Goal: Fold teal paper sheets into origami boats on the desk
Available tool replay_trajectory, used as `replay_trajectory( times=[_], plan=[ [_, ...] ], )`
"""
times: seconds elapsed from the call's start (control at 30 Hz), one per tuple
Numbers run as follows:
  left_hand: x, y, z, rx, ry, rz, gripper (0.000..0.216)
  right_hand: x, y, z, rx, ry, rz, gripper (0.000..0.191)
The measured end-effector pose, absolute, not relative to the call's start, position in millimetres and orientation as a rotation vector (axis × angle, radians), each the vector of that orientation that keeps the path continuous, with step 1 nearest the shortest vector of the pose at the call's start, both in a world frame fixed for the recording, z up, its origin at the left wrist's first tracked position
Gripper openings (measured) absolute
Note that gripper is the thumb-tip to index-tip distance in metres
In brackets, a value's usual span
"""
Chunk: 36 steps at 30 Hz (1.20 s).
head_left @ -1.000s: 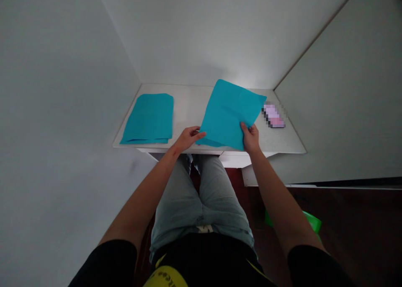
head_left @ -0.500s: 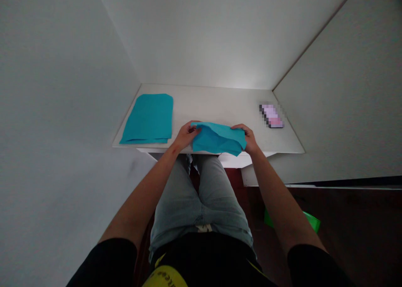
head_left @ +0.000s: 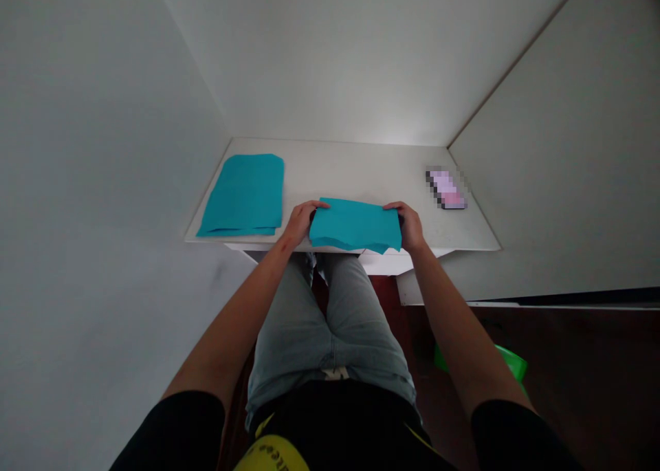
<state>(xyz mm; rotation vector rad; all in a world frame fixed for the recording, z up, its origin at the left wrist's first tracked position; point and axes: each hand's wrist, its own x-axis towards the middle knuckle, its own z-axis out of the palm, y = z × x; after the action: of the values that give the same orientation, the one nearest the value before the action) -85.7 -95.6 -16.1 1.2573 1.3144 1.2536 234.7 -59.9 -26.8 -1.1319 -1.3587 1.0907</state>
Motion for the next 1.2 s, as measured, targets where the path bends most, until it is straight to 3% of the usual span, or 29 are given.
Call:
replay_trajectory(
  times=[0.27, 0.43, 0.63, 0.83, 1.0, 1.2],
  plan=[
    [-87, -94, -22, 1.382, 1.396, 1.258, 0.039, 227, -58, -37, -1.181, -1.562, 1.061, 0.039],
    [-81, -100, -25, 1.67, 1.58, 1.357, 0.034, 222, -58, -38, -1.275, -1.824, 0.822, 0.033],
    [-67, -110, -22, 2.199, 1.668, 0.818, 0.044, 213, -60, -33, -1.279, -2.063, 0.615, 0.032],
    [-68, -111, -16, 2.403, 1.588, 0.411, 0.074, 217, -58, -34, -1.275, -1.967, 0.668, 0.043],
    [-62, -114, -16, 2.431, 1.657, 0.281, 0.078, 218, -59, -35, -1.292, -1.834, 0.747, 0.05],
    [-55, -98, -21, 2.32, 1.771, 0.306, 0.071, 214, -62, -33, -1.295, -1.95, 0.785, 0.039]
  ],
)
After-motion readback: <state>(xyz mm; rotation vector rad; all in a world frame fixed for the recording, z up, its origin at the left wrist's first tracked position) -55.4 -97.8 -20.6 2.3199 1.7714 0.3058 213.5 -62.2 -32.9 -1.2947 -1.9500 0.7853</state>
